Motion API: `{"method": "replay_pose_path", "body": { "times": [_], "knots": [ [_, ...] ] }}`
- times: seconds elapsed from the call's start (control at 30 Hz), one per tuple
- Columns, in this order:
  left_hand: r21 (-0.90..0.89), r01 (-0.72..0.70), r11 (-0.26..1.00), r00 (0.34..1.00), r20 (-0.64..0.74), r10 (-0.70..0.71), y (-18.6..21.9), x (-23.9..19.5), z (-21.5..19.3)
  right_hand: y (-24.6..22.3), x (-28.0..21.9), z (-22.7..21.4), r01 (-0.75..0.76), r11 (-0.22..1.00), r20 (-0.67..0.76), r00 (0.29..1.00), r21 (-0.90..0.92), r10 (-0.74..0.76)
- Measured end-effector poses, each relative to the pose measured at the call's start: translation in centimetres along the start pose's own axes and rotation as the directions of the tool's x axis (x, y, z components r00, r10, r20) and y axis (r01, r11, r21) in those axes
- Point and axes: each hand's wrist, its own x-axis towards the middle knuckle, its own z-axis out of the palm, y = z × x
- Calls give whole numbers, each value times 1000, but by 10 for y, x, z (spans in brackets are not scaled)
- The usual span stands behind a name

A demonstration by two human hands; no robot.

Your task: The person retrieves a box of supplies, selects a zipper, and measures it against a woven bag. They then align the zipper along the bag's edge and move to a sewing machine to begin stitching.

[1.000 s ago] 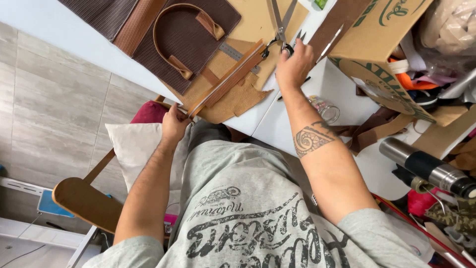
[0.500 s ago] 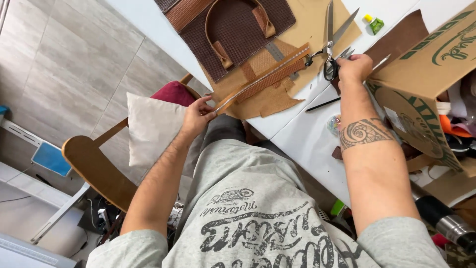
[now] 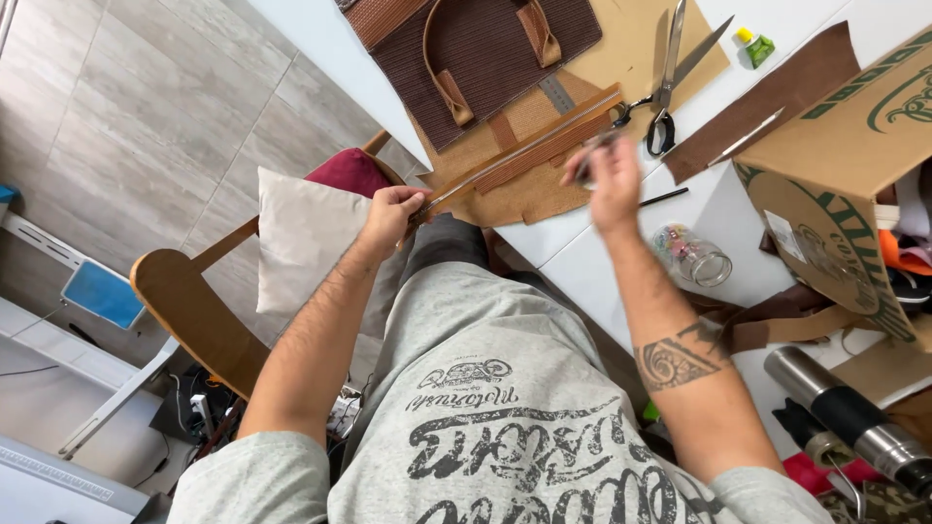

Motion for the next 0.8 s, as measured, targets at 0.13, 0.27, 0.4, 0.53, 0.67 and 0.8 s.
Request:
{"method": "replay_pose_path", "body": {
  "times": [0.13, 0.27, 0.4, 0.53, 0.67, 0.8],
  "knots": [
    [-8, -5, 1000, 1000, -4, 5, -21, 16, 4, 14, -73, 71, -447, 887, 455, 818, 116, 353],
    [-39, -43, 998, 999, 1, 43, -20, 13, 20, 46, -99, 102, -704, 704, 529, 632, 87, 566],
    [2, -82, 997, 996, 25, 82, -30, 17, 24, 39, -97, 107, -802, 589, 524, 546, 100, 654],
    [-44, -88, 995, 996, 27, 89, -19, 9, 31, 16, -86, 106, -869, 485, 558, 451, 97, 696],
    [-64, -129, 990, 991, 30, 131, -16, 6, 35, 12, -81, 111, -897, 425, 589, 410, 123, 696],
    [-65, -165, 984, 986, 19, 167, -7, 1, 38, 11, -79, 113, -895, 423, 577, 421, 140, 700]
  ]
}}
